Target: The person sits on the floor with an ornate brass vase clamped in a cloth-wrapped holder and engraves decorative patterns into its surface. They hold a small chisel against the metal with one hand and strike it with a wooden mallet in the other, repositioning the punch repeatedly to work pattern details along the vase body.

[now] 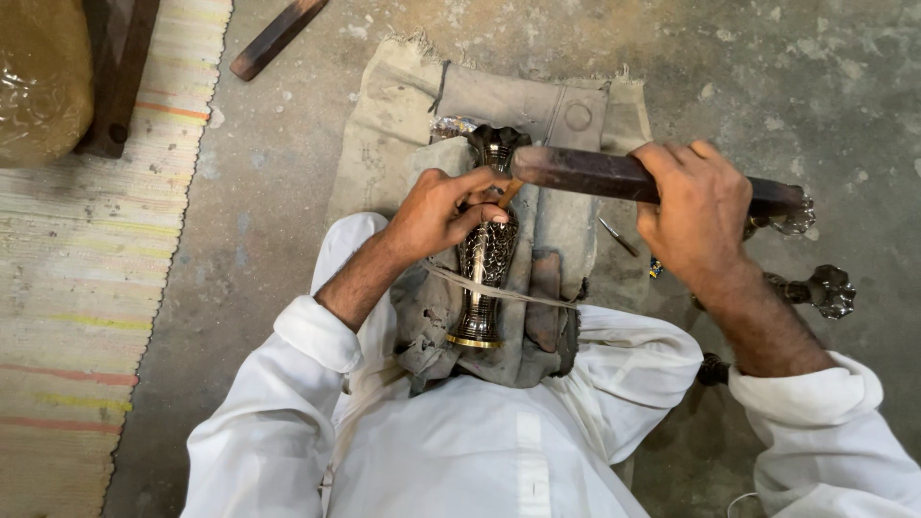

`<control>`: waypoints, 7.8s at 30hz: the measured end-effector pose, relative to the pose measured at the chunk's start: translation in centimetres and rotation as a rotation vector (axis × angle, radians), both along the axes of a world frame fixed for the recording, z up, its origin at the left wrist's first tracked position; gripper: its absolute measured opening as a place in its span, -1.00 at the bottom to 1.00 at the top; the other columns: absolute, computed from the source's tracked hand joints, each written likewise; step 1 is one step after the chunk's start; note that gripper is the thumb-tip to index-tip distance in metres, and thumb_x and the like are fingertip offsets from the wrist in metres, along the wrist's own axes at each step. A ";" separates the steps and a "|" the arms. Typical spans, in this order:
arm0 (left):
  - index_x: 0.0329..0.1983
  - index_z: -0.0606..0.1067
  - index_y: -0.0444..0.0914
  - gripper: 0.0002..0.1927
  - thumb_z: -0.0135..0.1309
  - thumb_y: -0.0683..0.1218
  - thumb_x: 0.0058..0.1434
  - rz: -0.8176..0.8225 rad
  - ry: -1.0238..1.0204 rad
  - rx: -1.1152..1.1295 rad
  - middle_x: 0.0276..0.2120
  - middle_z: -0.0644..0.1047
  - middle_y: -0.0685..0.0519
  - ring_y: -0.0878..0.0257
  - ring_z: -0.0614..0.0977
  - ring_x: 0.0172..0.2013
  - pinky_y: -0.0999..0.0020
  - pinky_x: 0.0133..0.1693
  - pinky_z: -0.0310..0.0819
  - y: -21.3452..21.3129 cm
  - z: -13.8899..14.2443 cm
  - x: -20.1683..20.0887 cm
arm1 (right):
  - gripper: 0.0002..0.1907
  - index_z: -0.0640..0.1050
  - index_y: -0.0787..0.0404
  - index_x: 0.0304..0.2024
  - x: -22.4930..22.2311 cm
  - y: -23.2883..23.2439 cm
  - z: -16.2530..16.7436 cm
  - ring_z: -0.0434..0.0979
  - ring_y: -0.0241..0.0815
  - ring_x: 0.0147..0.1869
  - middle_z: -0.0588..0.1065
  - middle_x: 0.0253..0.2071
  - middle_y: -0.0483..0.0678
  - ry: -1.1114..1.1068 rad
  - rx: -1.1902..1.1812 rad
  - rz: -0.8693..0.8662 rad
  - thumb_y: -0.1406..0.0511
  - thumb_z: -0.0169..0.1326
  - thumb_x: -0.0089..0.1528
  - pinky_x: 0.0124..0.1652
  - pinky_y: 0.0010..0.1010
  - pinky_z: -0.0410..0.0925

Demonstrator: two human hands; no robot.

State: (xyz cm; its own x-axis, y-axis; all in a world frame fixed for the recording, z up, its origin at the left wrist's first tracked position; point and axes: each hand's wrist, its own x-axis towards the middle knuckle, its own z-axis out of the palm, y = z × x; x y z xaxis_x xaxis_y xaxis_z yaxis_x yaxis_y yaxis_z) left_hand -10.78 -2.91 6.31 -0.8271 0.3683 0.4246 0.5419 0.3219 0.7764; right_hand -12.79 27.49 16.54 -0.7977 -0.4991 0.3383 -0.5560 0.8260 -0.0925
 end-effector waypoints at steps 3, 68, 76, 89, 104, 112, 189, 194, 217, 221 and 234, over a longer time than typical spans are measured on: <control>0.16 0.50 -0.21 -0.59 0.27 -0.19 0.24 -0.004 -0.034 -0.017 -0.34 0.68 -0.02 0.10 0.75 -0.39 0.26 -0.37 0.55 0.0 0.0 -0.1 | -0.68 0.56 0.22 -0.09 0.0 -0.3 0.4 0.50 0.05 -0.18 0.53 -0.27 0.02 0.002 -0.008 0.015 0.45 0.26 0.10 -0.16 -0.15 0.33; 0.26 0.46 -0.25 -0.54 0.25 -0.24 0.30 -0.006 0.003 0.141 -0.31 0.70 0.04 0.40 0.74 -0.24 0.42 -0.23 0.57 -1.3 -1.9 1.0 | -0.78 0.58 0.21 -0.16 -0.1 0.0 0.6 0.55 0.02 -0.31 0.54 -0.41 0.03 -0.256 0.081 -0.044 0.33 0.31 0.17 -0.27 -0.15 0.35; 0.20 0.50 -0.24 -0.57 0.29 -0.20 0.28 0.082 -0.024 0.121 -0.49 0.61 0.04 0.39 0.66 -0.41 0.44 -0.39 0.44 -0.7 -2.0 1.3 | -0.71 0.60 0.19 -0.08 -0.6 -1.7 0.7 0.50 -0.11 -0.24 0.58 -0.24 -0.02 0.145 0.213 0.038 0.45 0.27 0.13 -0.23 -0.23 0.34; -0.03 0.55 -0.21 -0.75 0.32 -0.11 0.28 0.144 -0.143 -0.012 -0.53 0.64 0.02 0.27 0.63 -0.54 0.30 -0.42 0.38 -1.0 -3.0 1.2 | -0.70 0.59 0.21 -0.13 -1.0 -3.3 2.6 0.50 -0.06 -0.18 0.55 -0.29 0.00 0.135 0.227 0.142 0.46 0.25 0.07 -0.16 -0.21 0.37; 0.22 0.47 -0.25 -0.57 0.21 -0.30 0.30 -0.008 0.008 0.192 -0.33 0.70 0.04 0.31 0.77 -0.24 0.42 -0.25 0.59 -1.2 -3.0 1.0 | -0.78 0.57 0.21 -0.14 -0.8 -3.0 3.0 0.51 -0.09 -0.25 0.54 -0.33 0.00 0.074 0.100 0.069 0.42 0.28 0.17 -0.23 -0.19 0.36; 0.24 0.44 -0.30 -0.51 0.14 -0.41 0.25 -0.038 0.029 0.212 -0.19 0.70 -0.06 0.22 0.77 -0.10 0.42 -0.16 0.68 -1.3 -3.5 0.7 | -0.71 0.53 0.28 -0.01 -0.7 -3.0 3.2 0.52 -0.13 -0.21 0.50 -0.23 0.01 -0.148 -0.113 0.101 0.41 0.23 0.22 -0.18 -0.24 0.40; 0.14 0.49 -0.22 -0.57 0.30 -0.03 0.25 0.169 -0.055 0.037 -0.35 0.67 -0.10 0.00 0.74 -0.41 0.20 -0.40 0.55 2.0 0.5 2.2 | -0.75 0.52 0.23 -0.12 -0.8 0.5 0.3 0.52 -0.05 -0.29 0.53 -0.32 0.00 -0.188 -0.108 -0.079 0.36 0.29 0.20 -0.25 -0.16 0.36; 0.15 0.49 -0.22 -0.57 0.28 -0.03 0.25 0.140 -0.108 0.017 -0.40 0.67 -0.09 0.03 0.74 -0.43 0.19 -0.41 0.53 1.9 0.5 2.0 | -0.75 0.54 0.22 -0.14 -0.8 0.6 0.1 0.50 -0.07 -0.33 0.52 -0.40 -0.01 -0.125 -0.002 -0.044 0.40 0.28 0.15 -0.25 -0.16 0.35; 0.16 0.50 -0.20 -0.59 0.29 -0.10 0.26 0.174 -0.097 0.093 -0.31 0.69 -0.10 0.06 0.75 -0.40 0.26 -0.36 0.55 2.0 0.0 1.9 | -0.77 0.50 0.28 -0.09 -0.8 1.0 1.3 0.49 -0.10 -0.27 0.48 -0.30 0.03 -0.150 -0.153 -0.058 0.38 0.27 0.28 -0.25 -0.25 0.34; 0.18 0.48 -0.20 -0.58 0.29 -0.07 0.28 0.176 0.016 0.098 -0.27 0.68 -0.13 0.03 0.76 -0.32 0.28 -0.34 0.58 2.2 0.5 2.0 | -0.77 0.55 0.23 -0.08 -1.2 0.6 1.4 0.51 -0.08 -0.31 0.52 -0.35 0.00 -0.046 0.075 -0.056 0.39 0.28 0.23 -0.20 -0.20 0.36; -0.09 0.49 -0.19 -0.90 0.19 -0.21 0.42 -0.006 -0.166 0.705 -0.21 0.68 -0.01 0.27 0.74 -0.19 0.31 -0.14 0.71 3.6 -1.7 9.2 | -0.71 0.59 0.14 -0.09 2.6 4.7 -8.3 0.54 -0.17 -0.27 0.58 -0.33 -0.08 -0.787 -0.345 -0.352 0.26 0.33 0.17 -0.21 -0.30 0.40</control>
